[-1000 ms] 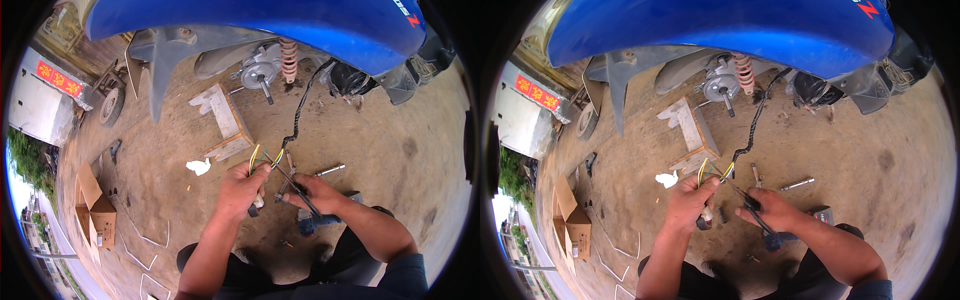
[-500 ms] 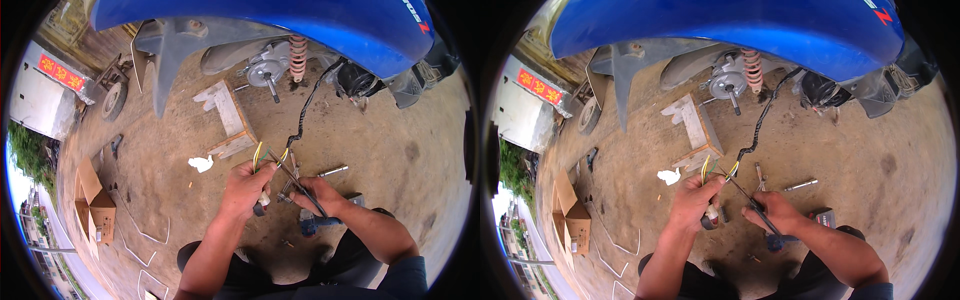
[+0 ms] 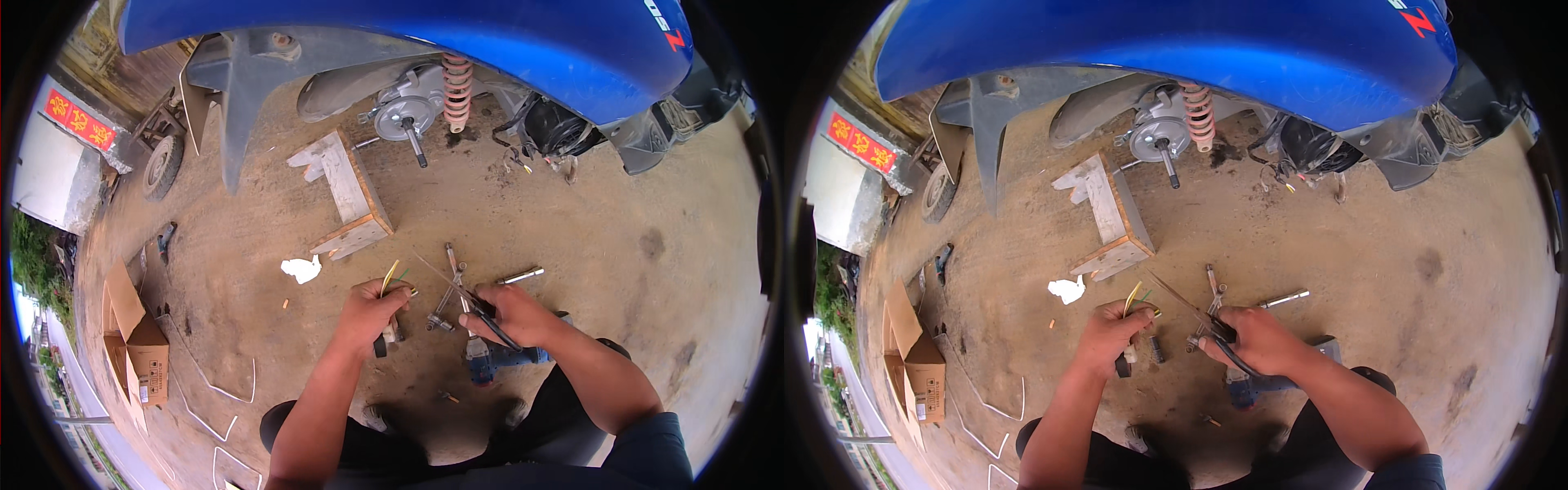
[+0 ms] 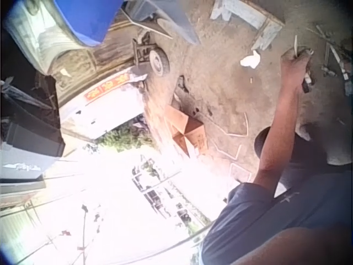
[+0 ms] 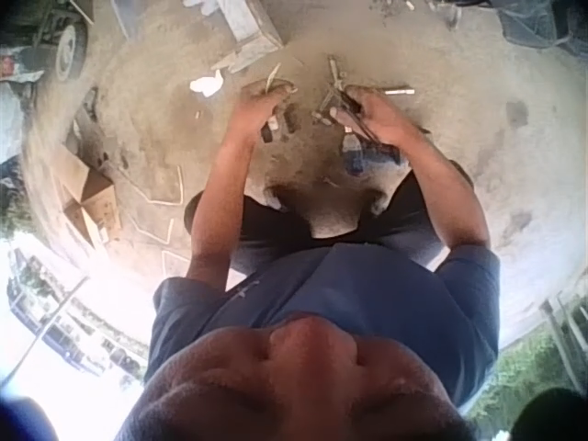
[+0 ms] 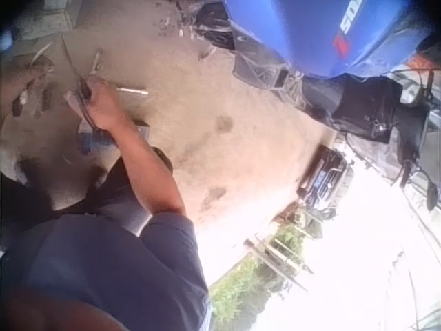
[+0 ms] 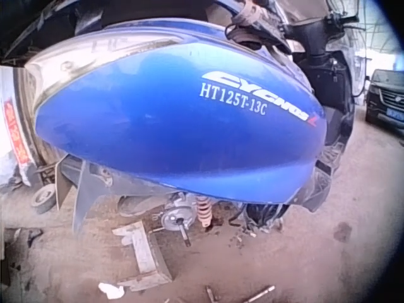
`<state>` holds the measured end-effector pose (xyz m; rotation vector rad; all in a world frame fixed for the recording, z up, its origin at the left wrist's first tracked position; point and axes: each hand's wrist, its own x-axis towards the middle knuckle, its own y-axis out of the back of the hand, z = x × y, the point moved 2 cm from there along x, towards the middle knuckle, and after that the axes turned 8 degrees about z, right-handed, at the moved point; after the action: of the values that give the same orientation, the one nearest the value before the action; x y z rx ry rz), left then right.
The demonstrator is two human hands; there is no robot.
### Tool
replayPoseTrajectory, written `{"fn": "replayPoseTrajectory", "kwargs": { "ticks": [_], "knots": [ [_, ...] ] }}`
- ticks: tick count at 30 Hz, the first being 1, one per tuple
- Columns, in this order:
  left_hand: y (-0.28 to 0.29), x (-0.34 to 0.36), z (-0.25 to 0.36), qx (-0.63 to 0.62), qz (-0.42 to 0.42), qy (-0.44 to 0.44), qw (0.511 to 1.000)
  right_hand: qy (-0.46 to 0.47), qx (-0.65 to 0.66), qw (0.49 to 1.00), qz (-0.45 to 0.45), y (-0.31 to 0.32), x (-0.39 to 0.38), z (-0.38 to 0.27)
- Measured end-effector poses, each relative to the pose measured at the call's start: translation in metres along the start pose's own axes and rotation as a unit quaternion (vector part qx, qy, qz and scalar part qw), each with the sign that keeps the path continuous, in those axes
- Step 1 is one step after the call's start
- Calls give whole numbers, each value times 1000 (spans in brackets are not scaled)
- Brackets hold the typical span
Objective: Repairing motorcycle wiring using scissors and electrical tape.
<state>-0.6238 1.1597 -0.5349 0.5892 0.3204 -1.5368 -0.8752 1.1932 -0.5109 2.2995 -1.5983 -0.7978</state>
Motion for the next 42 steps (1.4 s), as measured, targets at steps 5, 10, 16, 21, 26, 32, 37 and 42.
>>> {"fn": "replayPoseTrajectory", "kwargs": {
  "ticks": [5, 10, 16, 21, 26, 32, 37, 42],
  "knots": [
    [-30, 46, -119, 289, -73, -5, 954, 49, -210, 971, 104, 19, -1, 10],
    [-16, 73, -189, 596, -221, -167, 754, 15, -256, 965, 60, 23, -10, 19],
    [-58, 98, -120, 442, -20, -336, 832, 12, -284, 958, 22, 39, -33, 28],
    [-153, 117, 7, 399, -65, -455, 794, 21, -266, 963, 33, 70, -59, 39],
    [-236, 147, 52, 571, -89, -479, 660, -5, -272, 961, 49, 96, -95, 58],
    [-256, 210, 42, 674, -27, -379, 633, -29, -251, 966, 49, 126, -130, 73],
    [-234, 151, 42, 488, -93, -556, 666, -54, -249, 959, 123, 160, -146, 115],
    [-192, 30, 91, 230, -172, -182, 940, -161, -222, 952, 135, 193, -145, 174]
  ]
}}
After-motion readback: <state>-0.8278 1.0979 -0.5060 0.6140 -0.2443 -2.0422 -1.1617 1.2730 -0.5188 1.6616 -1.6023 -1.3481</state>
